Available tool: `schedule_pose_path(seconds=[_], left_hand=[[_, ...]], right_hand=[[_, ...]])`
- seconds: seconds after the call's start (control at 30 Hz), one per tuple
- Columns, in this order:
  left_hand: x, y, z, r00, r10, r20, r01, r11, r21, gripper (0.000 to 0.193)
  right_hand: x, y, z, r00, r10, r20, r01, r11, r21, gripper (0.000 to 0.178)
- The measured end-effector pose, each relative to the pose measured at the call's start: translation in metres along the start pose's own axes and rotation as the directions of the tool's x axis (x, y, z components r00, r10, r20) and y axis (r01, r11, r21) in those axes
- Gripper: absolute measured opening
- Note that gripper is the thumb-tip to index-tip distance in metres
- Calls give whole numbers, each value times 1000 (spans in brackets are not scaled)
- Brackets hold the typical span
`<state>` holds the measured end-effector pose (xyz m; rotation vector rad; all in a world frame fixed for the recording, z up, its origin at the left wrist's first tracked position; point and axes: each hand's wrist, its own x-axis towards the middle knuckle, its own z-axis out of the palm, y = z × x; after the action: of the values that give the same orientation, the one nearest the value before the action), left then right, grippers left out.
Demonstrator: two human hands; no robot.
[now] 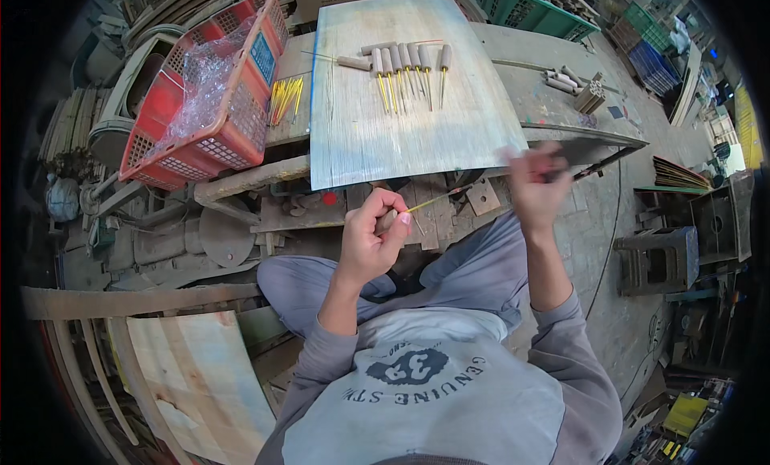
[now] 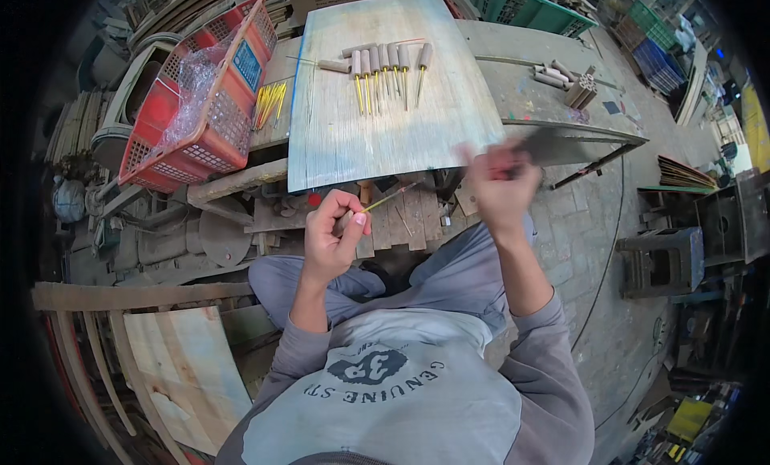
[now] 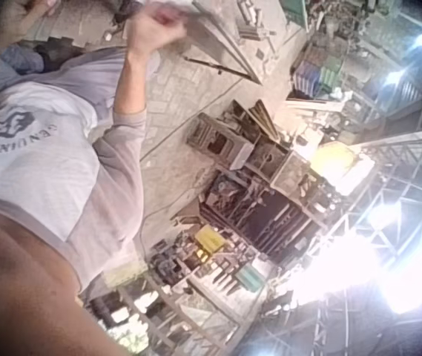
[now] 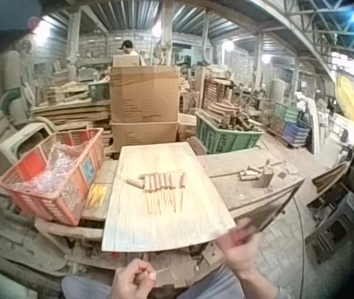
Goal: The person inserts thin colored sticks into small cylindrical wooden pieces and uses a metal tool to trim the protruding ends. The person repeats this process for multiple items, placing the finished pieces on a wooden board.
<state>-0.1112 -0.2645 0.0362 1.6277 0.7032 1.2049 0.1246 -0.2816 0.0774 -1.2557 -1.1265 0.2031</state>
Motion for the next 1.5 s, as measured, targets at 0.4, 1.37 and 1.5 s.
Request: schedule_pose_path(seconds=[0.4, 1.37, 1.5], left_hand=[[0, -6, -5, 1000, 0, -15, -1, 999, -46, 6], [4, -15, -6, 1000, -18, -9, 18, 999, -41, 5], [3, -4, -9, 998, -48, 32, 50, 996, -73, 6]], right_hand=[[-1, -21, 12, 995, -58, -83, 63, 996, 64, 41], [13, -4, -6, 920, -362, 150, 392, 857, -336, 40], [42, 14, -12, 972, -25, -232, 24, 1000, -7, 39]])
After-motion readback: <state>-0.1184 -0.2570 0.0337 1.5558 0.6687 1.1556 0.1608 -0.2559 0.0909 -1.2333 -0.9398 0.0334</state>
